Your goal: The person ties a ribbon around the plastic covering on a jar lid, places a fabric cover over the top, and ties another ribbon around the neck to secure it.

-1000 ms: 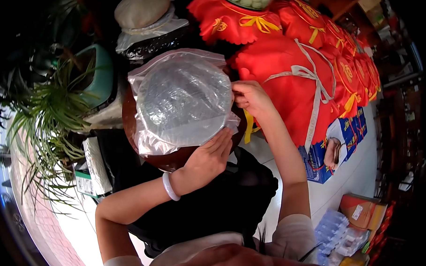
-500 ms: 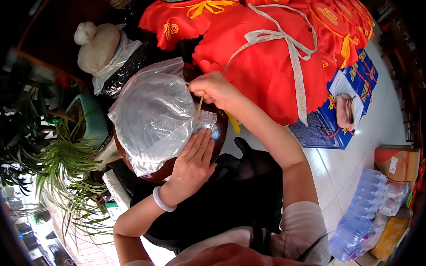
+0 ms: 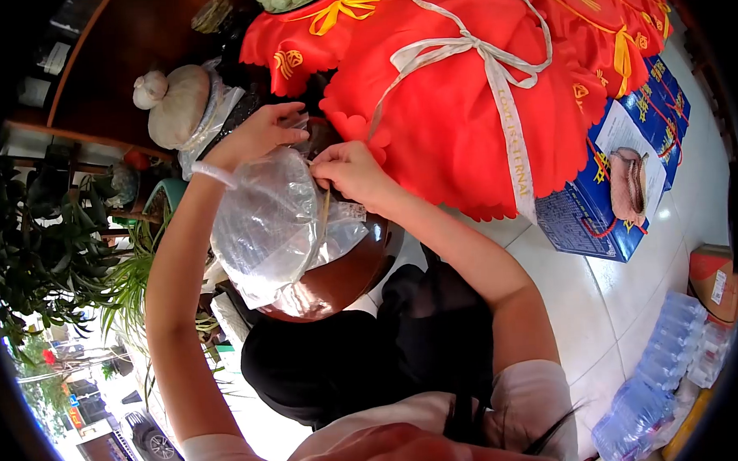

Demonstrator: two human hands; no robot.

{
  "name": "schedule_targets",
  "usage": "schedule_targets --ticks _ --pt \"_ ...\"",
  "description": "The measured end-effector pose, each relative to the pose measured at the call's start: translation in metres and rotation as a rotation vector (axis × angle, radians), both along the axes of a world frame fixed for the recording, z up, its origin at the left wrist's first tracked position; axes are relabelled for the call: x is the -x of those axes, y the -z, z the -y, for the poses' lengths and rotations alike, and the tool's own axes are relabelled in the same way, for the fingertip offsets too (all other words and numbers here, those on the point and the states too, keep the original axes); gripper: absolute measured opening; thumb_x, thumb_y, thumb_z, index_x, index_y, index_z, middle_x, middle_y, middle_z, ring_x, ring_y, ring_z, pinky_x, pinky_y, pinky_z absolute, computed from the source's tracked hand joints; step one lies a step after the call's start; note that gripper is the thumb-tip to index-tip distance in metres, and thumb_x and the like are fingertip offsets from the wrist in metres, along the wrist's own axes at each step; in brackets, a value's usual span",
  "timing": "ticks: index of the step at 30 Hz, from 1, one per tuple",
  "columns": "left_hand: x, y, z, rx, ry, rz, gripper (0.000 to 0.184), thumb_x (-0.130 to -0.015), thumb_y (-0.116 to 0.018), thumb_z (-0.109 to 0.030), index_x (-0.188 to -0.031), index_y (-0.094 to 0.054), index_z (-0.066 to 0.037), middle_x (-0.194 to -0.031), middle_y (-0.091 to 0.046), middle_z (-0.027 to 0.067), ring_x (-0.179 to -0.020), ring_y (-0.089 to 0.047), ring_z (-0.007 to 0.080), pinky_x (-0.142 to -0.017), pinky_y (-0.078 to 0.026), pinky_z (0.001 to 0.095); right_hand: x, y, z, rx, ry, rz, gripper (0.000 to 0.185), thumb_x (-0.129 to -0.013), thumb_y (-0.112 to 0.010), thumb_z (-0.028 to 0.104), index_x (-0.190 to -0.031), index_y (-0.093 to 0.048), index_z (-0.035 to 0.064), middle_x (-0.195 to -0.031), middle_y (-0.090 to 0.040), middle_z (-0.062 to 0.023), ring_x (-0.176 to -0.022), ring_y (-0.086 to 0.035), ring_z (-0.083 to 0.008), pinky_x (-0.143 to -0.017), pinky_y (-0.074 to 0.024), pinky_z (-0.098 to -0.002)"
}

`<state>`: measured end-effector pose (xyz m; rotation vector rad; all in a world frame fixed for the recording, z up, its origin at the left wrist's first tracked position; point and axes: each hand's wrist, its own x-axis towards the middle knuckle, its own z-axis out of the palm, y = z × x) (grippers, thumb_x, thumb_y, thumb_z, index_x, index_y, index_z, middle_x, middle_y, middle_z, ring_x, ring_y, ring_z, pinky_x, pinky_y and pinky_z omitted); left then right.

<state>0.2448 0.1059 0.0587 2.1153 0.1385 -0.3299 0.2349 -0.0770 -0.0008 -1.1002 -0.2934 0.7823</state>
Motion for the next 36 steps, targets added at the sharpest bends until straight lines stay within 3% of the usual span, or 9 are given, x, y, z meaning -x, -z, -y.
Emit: schedule_targets --ticks 2,3,6,7,13,16,20,27,36 --pt "-0.02 -0.004 -0.008 -0.125 0.104 -0.129 0.05 -0.075 -0.067 -0.008 -0.121 -0.049 0.003 -0.097 -0.056 0.0058 -0.085 -0.05 0.0115 -0.072 -0.041 0.0242 -0.001 0.002 0.002 -0.013 -0.003 0.032 0.011 -0.073 -0.058 0.005 -0.067 -0.062 -0.0027 -0.057 -0.056 -0.0029 -0.05 -0.047 -0.0071 -0.047 -0.0327 -0.0218" --pt "-0.024 -0.006 -0.008 -0.245 0.201 -0.254 0.055 -0.073 -0.07 -0.01 -0.122 -0.048 0.003 -0.097 -0.054 0.0057 -0.084 -0.049 0.0115 -0.072 -0.04 0.0233 -0.002 0.008 0.002 -0.008 -0.05 0.074 0.011 -0.077 -0.058 0.01 -0.078 -0.061 -0.0006 -0.059 -0.054 0.0003 -0.043 -0.038 -0.004 -0.038 -0.0243 -0.02" --pt "-0.021 -0.008 0.001 -0.549 0.045 -0.124 0.059 -0.07 -0.074 -0.011 -0.121 -0.048 0.003 -0.096 -0.054 0.0047 -0.084 -0.048 0.0112 -0.071 -0.04 0.0225 -0.002 0.01 0.0 -0.031 -0.047 0.055 0.011 -0.078 -0.058 0.01 -0.078 -0.06 -0.0008 -0.06 -0.055 -0.0001 -0.045 -0.039 -0.0041 -0.039 -0.0258 -0.0203" --pt "-0.027 0.009 -0.017 -0.453 0.033 -0.084 0.041 -0.069 -0.074 -0.012 -0.103 -0.058 0.003 -0.083 -0.056 0.0035 -0.075 -0.05 0.0121 -0.068 -0.041 0.023 -0.002 0.011 -0.001 -0.035 -0.048 0.051 0.011 -0.078 -0.058 0.01 -0.078 -0.06 -0.0008 -0.06 -0.055 -0.0001 -0.045 -0.039 -0.0041 -0.039 -0.0258 -0.0203" --pt "-0.041 0.016 -0.032 -0.385 0.087 -0.051 0.016 -0.07 -0.07 -0.009 -0.069 -0.057 0.001 -0.063 -0.054 0.0004 -0.062 -0.048 0.01 -0.058 -0.04 0.0251 -0.001 0.012 0.001 -0.012 -0.015 0.092 0.013 -0.081 -0.056 0.012 -0.079 -0.06 -0.0002 -0.061 -0.056 -0.0013 -0.046 -0.04 -0.0041 -0.041 -0.0272 -0.02" --pt "-0.038 0.013 -0.049 -0.431 -0.078 0.021 0.016 -0.068 -0.07 -0.011 -0.068 -0.059 0.0 -0.06 -0.056 0.0036 -0.059 -0.051 0.0115 -0.055 -0.041 0.0278 -0.002 0.009 0.003 -0.05 0.001 -0.065 0.013 -0.083 -0.055 0.012 -0.082 -0.059 0.0 -0.06 -0.055 -0.0011 -0.046 -0.04 -0.004 -0.041 -0.0279 -0.02" --pt "-0.033 0.016 -0.058 -0.646 -0.218 0.047 0.018 -0.063 -0.071 -0.013 -0.068 -0.061 0.001 -0.061 -0.06 0.0088 -0.058 -0.056 0.0171 -0.056 -0.044 0.0319 0.003 0.017 0.0 -0.069 0.038 0.083 0.014 -0.084 -0.054 0.011 -0.084 -0.058 -0.002 -0.061 -0.054 -0.0012 -0.049 -0.043 -0.005 -0.045 -0.0313 -0.0199" --pt "-0.039 0.027 -0.057 -0.675 -0.177 0.055 0.019 -0.058 -0.072 -0.014 -0.065 -0.064 0.001 -0.065 -0.062 0.0175 -0.065 -0.062 0.0272 -0.064 -0.047 0.037 0.005 0.023 -0.004 -0.151 0.045 0.171 0.012 -0.083 -0.056 0.006 -0.085 -0.058 -0.0053 -0.065 -0.057 -0.0033 -0.059 -0.052 -0.0065 -0.052 -0.0391 -0.0212" --pt "-0.006 -0.013 -0.062 -0.254 -0.259 0.225 0.019 -0.075 -0.066 -0.013 -0.088 -0.065 0.0 -0.07 -0.062 0.005 -0.059 -0.056 0.0115 -0.054 -0.047 0.025 0.008 0.018 -0.001 0.003 0.126 0.3 0.008 -0.08 -0.06 0.004 -0.084 -0.059 -0.0025 -0.066 -0.058 -0.0025 -0.038 -0.042 -0.0045 -0.033 -0.0278 -0.0202"
